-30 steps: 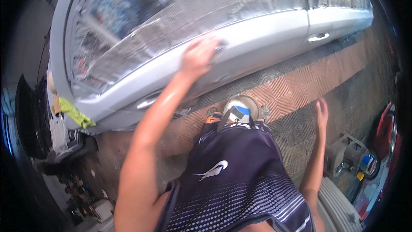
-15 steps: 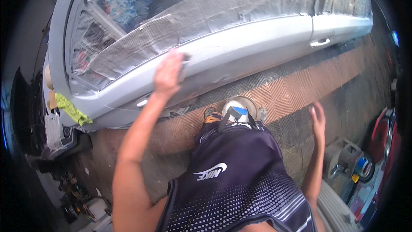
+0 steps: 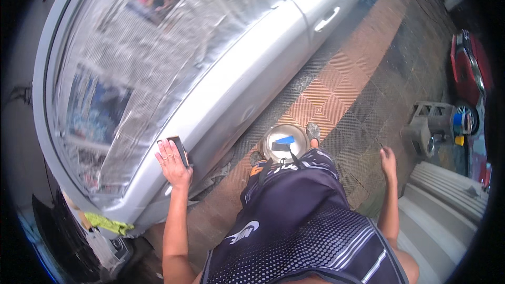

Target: The person uses a small pad to rub and polish the side panel of a silver car. They repeatedly dip the pad into a bucket of liquid and continue polishing the same area.

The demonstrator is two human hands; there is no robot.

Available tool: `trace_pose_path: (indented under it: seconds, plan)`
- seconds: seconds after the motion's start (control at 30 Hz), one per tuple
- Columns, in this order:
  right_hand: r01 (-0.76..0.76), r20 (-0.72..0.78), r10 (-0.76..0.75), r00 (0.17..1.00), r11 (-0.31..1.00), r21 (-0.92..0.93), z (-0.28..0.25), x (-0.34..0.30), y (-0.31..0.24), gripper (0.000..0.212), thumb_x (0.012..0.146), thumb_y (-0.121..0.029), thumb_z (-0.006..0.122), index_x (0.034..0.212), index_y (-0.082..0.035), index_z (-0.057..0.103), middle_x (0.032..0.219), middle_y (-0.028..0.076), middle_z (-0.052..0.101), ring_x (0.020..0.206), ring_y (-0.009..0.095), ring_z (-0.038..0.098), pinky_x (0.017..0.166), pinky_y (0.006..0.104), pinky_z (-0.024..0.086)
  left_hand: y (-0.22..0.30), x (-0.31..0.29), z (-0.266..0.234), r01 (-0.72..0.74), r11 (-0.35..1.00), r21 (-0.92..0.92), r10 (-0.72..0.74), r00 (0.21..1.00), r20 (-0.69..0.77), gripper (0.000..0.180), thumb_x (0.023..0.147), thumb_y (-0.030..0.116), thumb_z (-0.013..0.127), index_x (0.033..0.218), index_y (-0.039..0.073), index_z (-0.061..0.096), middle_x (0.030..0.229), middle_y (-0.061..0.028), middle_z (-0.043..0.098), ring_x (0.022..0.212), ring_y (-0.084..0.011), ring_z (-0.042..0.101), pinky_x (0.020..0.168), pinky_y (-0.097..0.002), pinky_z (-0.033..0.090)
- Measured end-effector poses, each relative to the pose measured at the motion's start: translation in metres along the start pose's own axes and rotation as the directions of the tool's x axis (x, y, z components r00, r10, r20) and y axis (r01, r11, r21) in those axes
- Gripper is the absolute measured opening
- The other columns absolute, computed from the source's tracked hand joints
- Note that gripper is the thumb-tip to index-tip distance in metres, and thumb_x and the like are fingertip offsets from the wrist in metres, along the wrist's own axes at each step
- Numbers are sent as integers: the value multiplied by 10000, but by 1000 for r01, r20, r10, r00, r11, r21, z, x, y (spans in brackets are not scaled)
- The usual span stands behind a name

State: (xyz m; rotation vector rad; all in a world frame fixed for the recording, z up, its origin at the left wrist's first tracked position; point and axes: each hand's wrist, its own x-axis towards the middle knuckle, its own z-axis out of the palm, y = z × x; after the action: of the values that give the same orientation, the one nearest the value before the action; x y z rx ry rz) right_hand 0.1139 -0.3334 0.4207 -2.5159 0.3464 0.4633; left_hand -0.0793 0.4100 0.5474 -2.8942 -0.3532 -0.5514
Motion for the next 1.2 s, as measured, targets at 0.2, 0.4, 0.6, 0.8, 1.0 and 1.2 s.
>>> trace_pose_path:
  seconds: [0.2,0.4,0.6,0.8,1.0,1.2]
  plan:
    - [33,41,-41,998,982,186,18,-7,-49,478,1031,-302,617,1385,17,578,1469,231,545,1317,332,570,1070,406,478,129,175,56,-172,983,67,180,972,-150,560,925,2,476,1482,-27,526,1539,-202,523,1477,-348,448,1235,-515,293]
    - [501,-19,-513,858,829,248,62,83,-269,465,1033,-297,608,1405,-21,576,1537,239,476,1257,346,629,1054,425,505,234,302,111,-280,945,-166,206,909,-363,550,919,31,480,1463,-31,537,1509,-193,554,1464,-335,462,1242,-511,289]
    - [593,39,-591,805,802,-77,82,157,-239,485,1022,-356,605,1356,-4,614,1521,205,518,1273,342,614,1071,399,484,151,204,63,-218,963,-161,172,951,-258,573,910,-2,495,1479,34,555,1491,-171,578,1446,-303,494,1217,-481,348]
    - [-68,6,68,998,997,-40,73,110,52,511,1003,-357,617,1270,78,650,1262,271,687,1200,378,656,1024,440,490,5,25,-14,19,992,126,-12,998,-60,624,921,67,629,1513,-48,465,1568,-247,467,1501,-394,396,1248,-544,241]
    - [-195,24,194,981,967,163,101,67,166,451,1028,-323,633,1303,35,611,1102,154,693,912,193,665,772,326,539,104,131,58,-81,997,0,81,988,-133,630,942,156,663,1522,-11,483,1563,-221,485,1502,-353,406,1256,-501,248]
    - [249,-27,-248,968,956,153,97,132,-81,491,1039,-321,614,1383,27,579,1365,200,612,1243,296,603,1053,385,476,228,295,109,-277,951,-139,213,911,-353,572,898,103,538,1445,-64,535,1533,-216,519,1457,-346,466,1232,-500,320]
